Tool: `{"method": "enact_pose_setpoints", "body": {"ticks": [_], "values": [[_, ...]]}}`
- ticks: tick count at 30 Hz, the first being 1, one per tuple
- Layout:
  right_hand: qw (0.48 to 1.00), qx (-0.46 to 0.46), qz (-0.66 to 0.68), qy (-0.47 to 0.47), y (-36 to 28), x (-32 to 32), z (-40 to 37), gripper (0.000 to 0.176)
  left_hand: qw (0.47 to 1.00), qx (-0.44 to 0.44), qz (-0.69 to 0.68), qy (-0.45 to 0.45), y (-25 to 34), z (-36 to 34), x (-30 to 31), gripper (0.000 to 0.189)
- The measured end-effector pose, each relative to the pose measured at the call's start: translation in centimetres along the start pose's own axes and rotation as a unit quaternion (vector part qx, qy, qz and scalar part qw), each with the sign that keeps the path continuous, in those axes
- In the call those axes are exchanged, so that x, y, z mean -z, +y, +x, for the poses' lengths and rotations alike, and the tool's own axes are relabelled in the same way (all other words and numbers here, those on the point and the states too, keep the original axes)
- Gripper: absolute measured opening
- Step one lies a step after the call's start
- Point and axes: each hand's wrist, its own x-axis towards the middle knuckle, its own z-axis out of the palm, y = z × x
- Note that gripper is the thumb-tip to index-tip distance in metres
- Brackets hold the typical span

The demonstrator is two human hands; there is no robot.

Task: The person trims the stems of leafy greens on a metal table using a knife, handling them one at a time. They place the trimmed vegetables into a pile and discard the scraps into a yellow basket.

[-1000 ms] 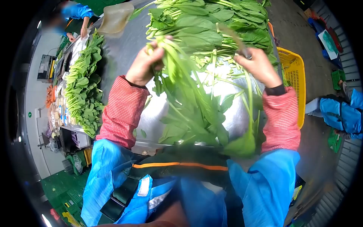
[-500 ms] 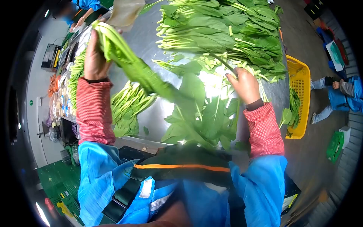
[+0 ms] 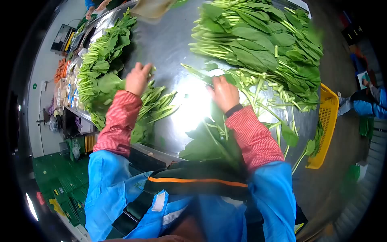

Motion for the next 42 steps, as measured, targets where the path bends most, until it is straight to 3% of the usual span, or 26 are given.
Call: {"method": "enact_pose_setpoints", "body": {"ticks": [4,7,10,11,13,14,15,17,18,24,25,27,29,31,32,34,35,36,37,39,42], "values": [[0.998,-0.023,-0.041,-0.042,-1.2,-2.3,2.6,0.045,0.979,0.124,-0.077,-0.141,1.3,-3.5,-5.4,0.090],[0.995,-0.007,-0.087,-0.046,0.0,-4.8,3.6,0.041,0.993,0.090,-0.070,0.039,2.4,-4.1,-5.3,0.083],[1.000,-0.009,0.003,-0.007,1.4,-5.5,3.8,0.025,0.972,0.081,-0.196,0.105,3.7,-3.1,-3.0,0.066],[0.999,-0.012,0.048,0.014,1.5,-5.4,3.5,0.022,0.937,0.107,-0.327,0.066,4.4,-2.8,-3.1,0.063],[0.980,-0.080,0.184,-0.014,0.5,-2.3,3.3,0.023,0.811,0.151,-0.565,-0.015,6.6,-2.0,-2.9,0.057],[0.966,-0.105,0.230,-0.054,0.3,-0.9,2.9,0.025,0.760,0.188,-0.621,-0.027,8.1,-1.5,-2.4,0.053],[0.948,-0.131,0.275,-0.093,0.1,0.3,2.3,0.026,0.723,0.171,-0.669,-0.024,9.3,-0.9,-2.5,0.060],[0.898,-0.149,0.406,-0.075,-0.7,1.7,0.1,0.027,0.658,0.227,-0.716,-0.058,11.9,0.2,-2.0,0.068],[0.899,-0.152,0.405,-0.071,-1.0,2.3,-1.0,0.027,0.603,0.253,-0.750,-0.098,12.9,0.6,-1.9,0.072],[0.914,-0.126,0.379,-0.065,0.1,5.6,-5.8,0.029,0.473,0.192,-0.846,-0.154,16.6,0.1,0.6,0.041],[0.912,-0.097,0.398,0.014,1.0,5.9,-5.9,0.029,0.488,0.176,-0.834,-0.187,16.8,0.1,1.8,0.039],[0.875,-0.258,0.406,0.048,1.8,8.5,-6.0,0.027,0.514,0.146,-0.807,-0.251,16.8,-0.3,4.6,0.035],[0.891,-0.232,0.379,0.099,2.4,8.9,-6.2,0.030,0.640,0.113,-0.690,-0.318,16.6,-1.3,5.2,0.039],[0.904,-0.189,0.374,0.080,1.1,7.5,-6.7,0.036,0.821,0.045,-0.521,-0.228,15.1,-3.5,-1.2,0.046],[0.909,-0.215,0.357,0.012,-0.3,6.6,-7.0,0.041,0.816,0.085,-0.542,-0.184,14.1,-4.9,-4.5,0.048],[0.943,-0.099,0.316,0.028,-1.8,0.3,-9.0,0.049,0.785,0.183,-0.582,-0.109,11.3,-7.2,-8.7,0.051],[0.948,-0.142,0.276,-0.066,-4.1,0.3,-9.3,0.049,0.758,0.245,-0.600,-0.080,10.6,-8.3,-9.4,0.052],[0.968,-0.106,0.162,-0.163,-5.1,-1.2,-10.5,0.050,0.712,0.314,-0.624,-0.073,10.9,-9.1,-6.7,0.051],[0.977,-0.061,0.072,-0.189,-5.9,-1.5,-11.7,0.040,0.662,0.381,-0.642,-0.064,11.2,-9.6,-3.9,0.049],[0.999,0.027,0.002,-0.035,-5.6,-3.0,-14.6,0.049,0.706,0.343,-0.619,-0.019,10.1,-11.6,-6.6,0.048],[0.984,-0.011,-0.164,-0.072,-3.2,-3.4,-18.3,0.067,0.752,0.306,-0.584,-0.013,11.3,-12.8,-6.4,0.042]]}}
